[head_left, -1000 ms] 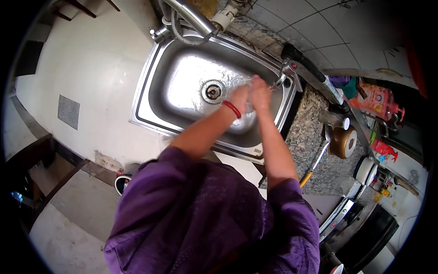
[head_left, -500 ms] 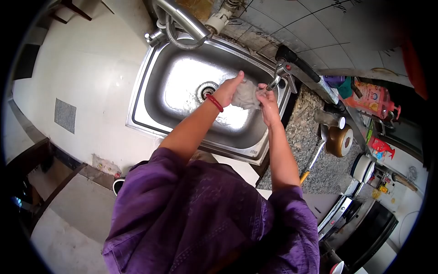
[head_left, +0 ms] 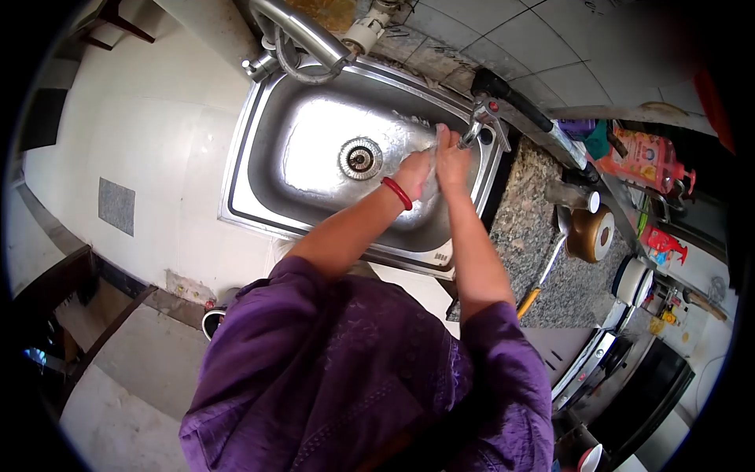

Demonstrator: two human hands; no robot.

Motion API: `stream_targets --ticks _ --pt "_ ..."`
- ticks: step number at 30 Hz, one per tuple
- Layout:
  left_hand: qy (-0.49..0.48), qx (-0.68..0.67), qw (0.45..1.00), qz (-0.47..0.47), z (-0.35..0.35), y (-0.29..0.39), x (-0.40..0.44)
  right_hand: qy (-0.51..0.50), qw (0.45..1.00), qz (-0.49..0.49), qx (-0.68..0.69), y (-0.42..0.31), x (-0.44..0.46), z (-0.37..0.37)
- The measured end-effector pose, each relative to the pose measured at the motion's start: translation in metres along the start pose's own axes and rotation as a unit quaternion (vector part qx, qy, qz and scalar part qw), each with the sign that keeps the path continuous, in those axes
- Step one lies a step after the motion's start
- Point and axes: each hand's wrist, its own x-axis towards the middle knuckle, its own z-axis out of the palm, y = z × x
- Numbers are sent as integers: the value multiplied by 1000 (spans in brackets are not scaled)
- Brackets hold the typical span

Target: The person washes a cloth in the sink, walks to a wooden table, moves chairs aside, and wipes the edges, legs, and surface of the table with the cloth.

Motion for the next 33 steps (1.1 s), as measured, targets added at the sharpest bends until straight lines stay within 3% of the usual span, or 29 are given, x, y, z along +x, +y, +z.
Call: stream_targets --ticks 1,4,5,8,9,12,13,16,20,21,24,27,29,33 --pt "17 12 1000 23 -2 -1 7 2 998 64 9 -6 4 -7" --pt "-84 -112 990 -11 -7 40 -27 -77 994 -68 -30 -33 -27 -14" --pt "-105 -76 992 -11 -13 42 -20 -70 996 -49 -21 -23 -29 -5" --pt "-79 -24 997 12 -5 47 -24 -124 942 213 228 25 -5 -3" --pt "-90 -6 996 4 -6 51 -25 -159 840 285 433 17 -7 -18" --pt "-192 97 977 -2 -48 48 14 -251 866 221 373 19 -11 -44" --pt "-267 51 962 -29 -51 49 17 -256 872 179 376 -4 -21 -56" --pt "-235 156 959 23 -40 68 -22 -169 867 152 444 22 -19 -40" --pt "-220 296 928 56 -55 74 -24 -142 840 116 511 22 -24 -48" --pt "-199 362 911 16 -48 88 -40 -133 837 117 518 23 -25 -48" --pt "-198 494 845 62 -51 90 -36 -109 837 118 523 23 -27 -47" --pt "-230 489 821 186 -64 83 -28 -87 866 116 478 28 -22 -53" --pt "-241 400 866 178 -70 81 -27 -78 892 113 430 40 -18 -56" --pt "-211 267 929 148 -59 81 -32 -57 873 108 472 33 -19 -60"
